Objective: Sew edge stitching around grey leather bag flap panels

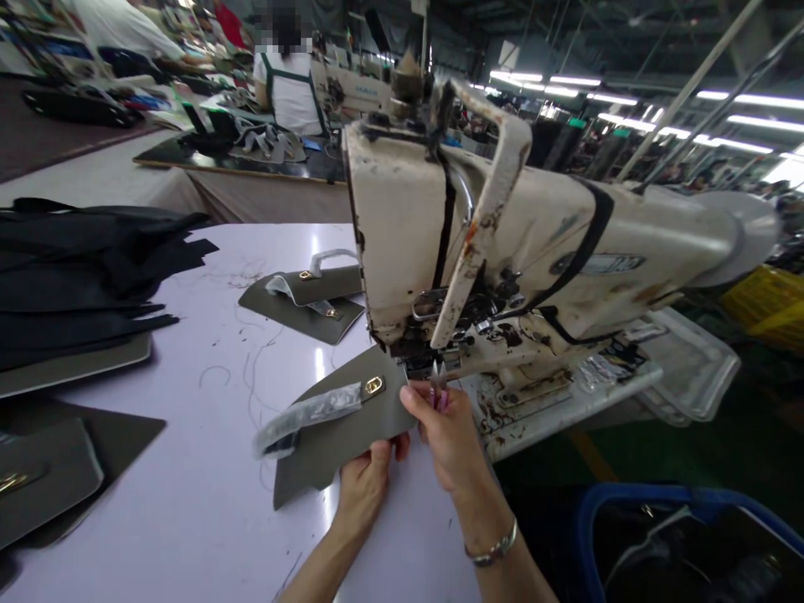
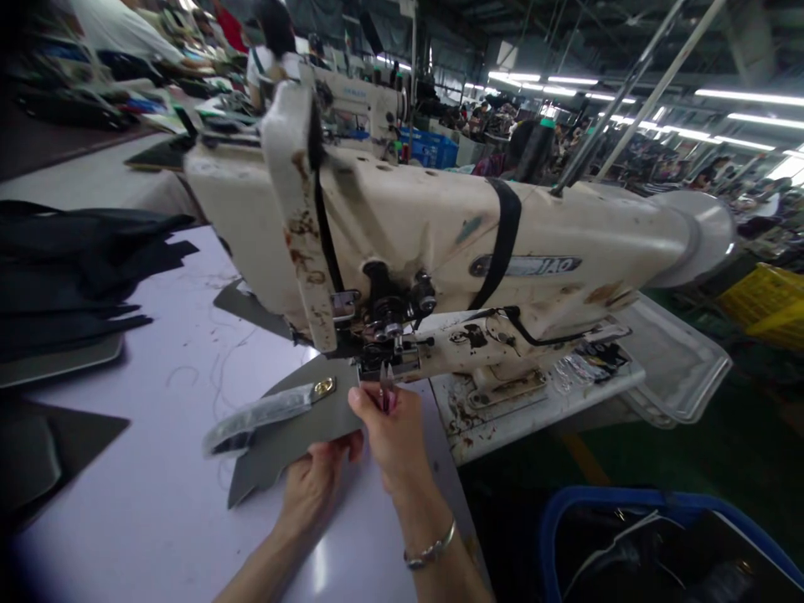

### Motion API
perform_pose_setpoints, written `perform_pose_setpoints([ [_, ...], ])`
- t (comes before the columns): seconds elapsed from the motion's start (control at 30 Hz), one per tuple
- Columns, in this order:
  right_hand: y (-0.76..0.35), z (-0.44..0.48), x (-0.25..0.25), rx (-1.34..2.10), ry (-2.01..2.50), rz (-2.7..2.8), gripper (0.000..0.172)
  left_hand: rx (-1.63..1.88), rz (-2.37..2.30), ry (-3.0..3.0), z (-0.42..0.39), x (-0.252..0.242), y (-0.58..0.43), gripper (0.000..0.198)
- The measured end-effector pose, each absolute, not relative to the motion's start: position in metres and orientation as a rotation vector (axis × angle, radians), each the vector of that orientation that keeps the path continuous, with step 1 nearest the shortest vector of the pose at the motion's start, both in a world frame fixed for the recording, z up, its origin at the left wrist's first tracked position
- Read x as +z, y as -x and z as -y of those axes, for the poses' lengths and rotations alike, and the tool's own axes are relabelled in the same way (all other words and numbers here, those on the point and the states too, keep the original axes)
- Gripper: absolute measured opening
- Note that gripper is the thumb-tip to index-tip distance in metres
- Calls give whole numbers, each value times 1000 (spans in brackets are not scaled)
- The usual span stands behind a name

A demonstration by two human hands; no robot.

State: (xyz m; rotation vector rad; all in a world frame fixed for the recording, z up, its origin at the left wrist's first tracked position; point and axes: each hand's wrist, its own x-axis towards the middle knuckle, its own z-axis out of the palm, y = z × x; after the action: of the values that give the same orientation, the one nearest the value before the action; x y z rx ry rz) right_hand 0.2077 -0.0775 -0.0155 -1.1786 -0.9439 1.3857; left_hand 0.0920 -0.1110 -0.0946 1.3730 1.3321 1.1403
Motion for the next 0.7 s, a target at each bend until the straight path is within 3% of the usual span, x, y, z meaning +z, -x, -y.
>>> perform_pose_setpoints([
  [0.17,-218,76,-20,1450,1158,890,43,1339,-1428,-1265,109,-97,-92,63],
  [0.37,-225,73,-21,1438,1184,907,24,1331,-1384,-1169,112,-115,-97,46],
  [0.57,-229,75,-21,1253,1285,1100,26,1395,-1325,-921,121,-101,-103,39],
  [0.7,-228,73,-14,1210,1298,1158,15,1447,-1321,-1025,117,-90,-100,34],
])
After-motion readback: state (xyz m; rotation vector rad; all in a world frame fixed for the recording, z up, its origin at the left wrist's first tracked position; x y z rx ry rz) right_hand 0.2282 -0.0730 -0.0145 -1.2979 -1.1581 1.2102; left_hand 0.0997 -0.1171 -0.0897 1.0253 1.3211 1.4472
